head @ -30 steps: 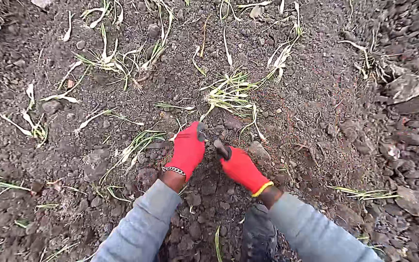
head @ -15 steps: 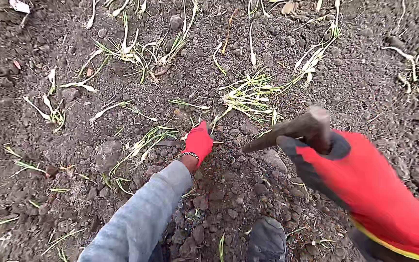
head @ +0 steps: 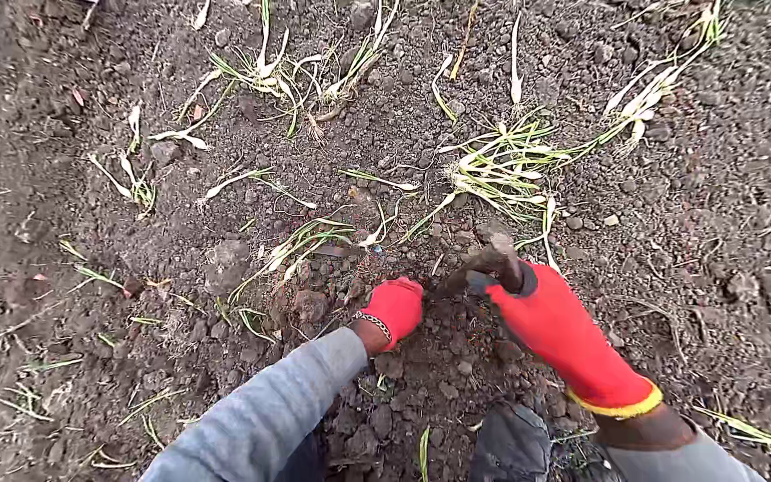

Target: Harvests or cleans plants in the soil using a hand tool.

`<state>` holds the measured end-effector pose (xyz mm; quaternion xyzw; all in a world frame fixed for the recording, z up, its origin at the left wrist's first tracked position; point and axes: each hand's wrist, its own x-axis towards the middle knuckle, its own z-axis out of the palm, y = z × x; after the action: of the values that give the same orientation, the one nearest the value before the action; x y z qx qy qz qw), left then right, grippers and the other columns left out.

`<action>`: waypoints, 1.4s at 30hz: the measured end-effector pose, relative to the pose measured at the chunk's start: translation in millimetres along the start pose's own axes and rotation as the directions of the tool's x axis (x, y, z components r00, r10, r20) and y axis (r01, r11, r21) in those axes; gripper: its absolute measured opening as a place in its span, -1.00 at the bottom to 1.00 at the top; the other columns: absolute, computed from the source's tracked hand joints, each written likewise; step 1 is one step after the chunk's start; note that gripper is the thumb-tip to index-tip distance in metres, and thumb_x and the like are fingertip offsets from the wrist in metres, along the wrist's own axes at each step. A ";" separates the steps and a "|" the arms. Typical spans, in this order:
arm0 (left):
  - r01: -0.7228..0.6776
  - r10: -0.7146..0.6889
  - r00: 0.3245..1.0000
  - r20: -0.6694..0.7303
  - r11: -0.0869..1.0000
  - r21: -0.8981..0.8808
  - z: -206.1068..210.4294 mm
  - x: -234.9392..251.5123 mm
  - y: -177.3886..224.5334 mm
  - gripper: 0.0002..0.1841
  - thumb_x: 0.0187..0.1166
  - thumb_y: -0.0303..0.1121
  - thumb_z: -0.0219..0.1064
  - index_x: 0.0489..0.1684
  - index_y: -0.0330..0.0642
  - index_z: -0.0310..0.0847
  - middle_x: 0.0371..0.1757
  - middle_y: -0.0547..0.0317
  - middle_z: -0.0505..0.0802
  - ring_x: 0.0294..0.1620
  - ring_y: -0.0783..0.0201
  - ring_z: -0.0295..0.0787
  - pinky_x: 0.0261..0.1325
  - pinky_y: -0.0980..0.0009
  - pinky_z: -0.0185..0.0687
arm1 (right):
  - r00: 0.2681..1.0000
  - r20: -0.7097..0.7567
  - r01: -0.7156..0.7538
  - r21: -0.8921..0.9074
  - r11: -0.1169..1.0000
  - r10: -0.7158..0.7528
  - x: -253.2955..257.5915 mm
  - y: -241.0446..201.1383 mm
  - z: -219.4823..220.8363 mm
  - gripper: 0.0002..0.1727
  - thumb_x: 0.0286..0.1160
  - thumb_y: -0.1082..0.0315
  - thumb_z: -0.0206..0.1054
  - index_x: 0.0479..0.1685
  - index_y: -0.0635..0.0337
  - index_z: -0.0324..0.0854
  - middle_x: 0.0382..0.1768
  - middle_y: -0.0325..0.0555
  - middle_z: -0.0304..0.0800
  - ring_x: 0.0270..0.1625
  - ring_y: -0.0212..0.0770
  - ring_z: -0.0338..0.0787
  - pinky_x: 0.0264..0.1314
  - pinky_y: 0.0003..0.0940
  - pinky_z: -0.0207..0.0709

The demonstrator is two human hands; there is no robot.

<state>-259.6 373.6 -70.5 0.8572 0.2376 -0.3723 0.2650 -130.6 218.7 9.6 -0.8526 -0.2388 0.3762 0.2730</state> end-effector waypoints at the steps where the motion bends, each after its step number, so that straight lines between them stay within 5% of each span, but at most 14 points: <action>1: -0.005 0.003 0.998 -0.057 0.999 -0.044 -2.3 -0.4 -1.3 -0.65 0.68 -0.06 0.30 0.17 -0.09 0.78 0.20 -0.13 0.82 0.24 -0.15 0.80 0.24 -0.24 0.70 | 0.998 -0.064 0.009 -0.022 1.000 -0.010 -8.1 4.5 -10.4 -0.76 0.51 0.03 0.36 -0.13 -0.05 0.73 -0.49 -0.26 0.72 -0.46 -0.23 0.73 -0.42 -0.04 0.61; 4: 0.124 -0.155 0.935 -0.319 0.985 -0.117 -53.3 7.4 -18.7 -0.51 0.62 0.05 0.39 0.27 -0.15 0.75 0.29 -0.27 0.76 0.19 -0.22 0.81 0.17 -0.23 0.74 | 0.999 -0.038 -0.033 -0.065 0.997 0.030 -5.7 28.6 2.4 -0.78 0.52 0.10 0.40 -0.20 0.05 0.72 -0.50 -0.14 0.71 -0.44 -0.10 0.74 -0.39 0.09 0.58; 7: 0.257 -0.241 0.929 -0.280 0.966 0.021 -69.1 40.7 -47.3 -0.61 0.48 -0.19 0.49 0.12 -0.29 0.72 0.29 -0.37 0.70 0.15 -0.32 0.79 0.07 -0.30 0.75 | 0.997 0.067 -0.030 -0.142 0.989 0.040 10.7 4.9 -0.4 -0.77 0.59 0.07 0.38 -0.23 0.03 0.71 -0.51 -0.10 0.69 -0.45 -0.04 0.72 -0.41 0.14 0.55; 10: 0.195 -0.147 0.953 -0.264 0.966 0.167 -68.5 44.9 -66.1 -0.67 0.35 -0.31 0.54 -0.02 -0.29 0.70 0.22 -0.37 0.71 0.05 -0.33 0.81 -0.08 -0.31 0.77 | 0.996 0.023 0.087 0.033 0.996 -0.088 2.0 -56.5 -56.6 -0.74 0.60 0.00 0.34 -0.27 -0.04 0.69 -0.68 -0.24 0.62 -0.74 -0.28 0.55 -0.77 -0.27 0.42; 13: 0.157 -0.178 0.927 -0.331 0.984 -0.089 -115.8 -2.0 -89.9 -0.75 0.56 -0.23 0.45 -0.03 -0.22 0.80 0.11 -0.23 0.83 0.24 -0.22 0.76 0.32 -0.32 0.61 | 0.951 -0.175 0.306 0.393 0.867 -0.255 -2.0 -131.5 -87.9 -0.88 0.62 0.28 0.41 -0.23 0.11 0.67 -0.53 -0.34 0.73 -0.60 -0.49 0.70 -0.56 -0.64 0.60; 17: 0.112 -0.418 0.756 -0.503 0.841 -0.530 -121.4 -58.9 -144.0 -0.68 0.65 -0.06 0.38 -0.05 -0.14 0.82 -0.22 0.01 0.88 -0.26 0.08 0.83 -0.07 -0.11 0.76 | 0.881 -0.170 0.472 0.246 0.847 -0.442 58.5 -134.3 3.0 -0.87 0.50 0.15 0.44 -0.24 -0.04 0.71 -0.50 -0.41 0.72 -0.50 -0.44 0.71 -0.48 -0.35 0.65; 21: 0.236 -0.401 0.822 -0.404 0.886 -0.400 -98.7 -71.2 -167.4 -0.75 0.72 -0.28 0.28 0.02 -0.28 0.78 -0.03 -0.22 0.85 0.11 -0.17 0.80 0.30 -0.30 0.60 | 0.950 0.282 0.144 -0.017 0.989 -0.133 91.1 -82.4 84.8 -0.72 0.59 0.10 0.33 -0.24 0.15 0.67 -0.41 0.03 0.70 -0.29 0.05 0.75 -0.24 0.20 0.57; 24: 0.106 -0.463 0.724 -0.511 0.807 -0.581 -104.9 -95.7 -176.6 -0.76 0.73 -0.23 0.28 0.02 -0.23 0.70 -0.19 -0.07 0.84 -0.27 0.03 0.84 -0.11 -0.11 0.81 | 0.966 0.170 0.188 0.038 0.981 -0.192 78.0 -99.2 13.8 -0.67 0.63 -0.01 0.34 -0.36 0.01 0.67 -0.60 -0.16 0.61 -0.56 -0.15 0.63 -0.51 -0.03 0.49; 27: 0.074 -0.494 0.768 -0.408 0.700 -0.710 -90.9 -92.1 -181.1 -0.82 0.66 -0.25 0.35 -0.03 -0.14 0.73 -0.26 0.05 0.84 -0.41 0.15 0.80 -0.29 0.04 0.82 | 0.925 -0.088 0.378 0.306 0.874 -0.369 51.9 -126.7 -46.7 -0.75 0.61 -0.02 0.40 -0.27 -0.10 0.65 -0.72 -0.37 0.50 -0.83 -0.42 0.42 -0.85 -0.42 0.38; 31: -0.093 -0.511 0.715 -0.478 0.608 -0.788 -107.1 -87.5 -152.4 -0.82 0.68 -0.24 0.39 0.01 -0.14 0.73 -0.30 0.11 0.84 -0.62 0.25 0.72 -0.55 0.22 0.79 | 0.901 -0.036 0.432 0.131 0.892 -0.431 64.7 -136.0 17.9 -0.85 0.54 0.08 0.39 -0.12 -0.11 0.72 -0.44 -0.36 0.78 -0.46 -0.37 0.77 -0.43 -0.25 0.70; 34: -0.087 -0.433 0.746 -0.506 0.690 -0.718 -81.3 -54.7 -114.0 -0.86 0.61 -0.29 0.40 -0.09 -0.14 0.79 -0.25 0.08 0.89 -0.45 0.18 0.82 -0.36 0.09 0.84 | 0.939 0.231 0.273 -0.053 0.961 -0.254 74.1 -73.6 110.5 -0.79 0.53 0.15 0.38 -0.06 0.05 0.72 -0.31 -0.02 0.79 -0.21 0.04 0.82 -0.20 0.25 0.63; 36: 0.073 -0.318 0.881 -0.350 0.823 -0.563 -30.3 -20.2 -85.3 -0.81 0.59 -0.24 0.38 -0.04 -0.10 0.83 -0.07 0.00 0.91 0.03 0.00 0.87 0.17 -0.17 0.75 | 0.951 0.254 0.196 -0.064 0.978 -0.174 68.7 -56.3 88.3 -0.77 0.63 0.12 0.34 -0.01 0.04 0.74 -0.30 -0.03 0.80 -0.24 0.00 0.81 -0.21 0.21 0.64; 38: 0.161 -0.266 0.944 -0.195 0.887 -0.433 -1.2 -13.7 -65.8 -0.71 0.65 -0.18 0.32 0.19 -0.01 0.79 0.12 -0.03 0.90 0.25 -0.07 0.83 0.32 -0.23 0.68 | 0.974 0.148 0.181 -0.048 0.982 -0.172 43.6 -47.8 39.4 -0.78 0.58 0.07 0.34 -0.06 -0.04 0.75 -0.44 -0.18 0.76 -0.46 -0.15 0.74 -0.45 0.04 0.61; 42: 0.179 -0.396 0.787 -0.473 0.880 -0.440 -49.2 -42.9 -101.3 -0.63 0.67 -0.12 0.35 0.31 -0.07 0.74 0.21 -0.09 0.86 0.24 -0.07 0.83 0.29 -0.19 0.70 | 0.995 0.036 0.097 -0.176 0.980 -0.092 31.6 -9.0 20.3 -0.76 0.47 0.12 0.37 -0.14 0.08 0.72 -0.44 -0.06 0.74 -0.37 0.00 0.78 -0.33 0.22 0.59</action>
<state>-321.8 471.3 -37.2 0.8135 0.4998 -0.0948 0.2820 -129.0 250.6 -12.2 -0.8560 -0.3152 0.3519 0.2102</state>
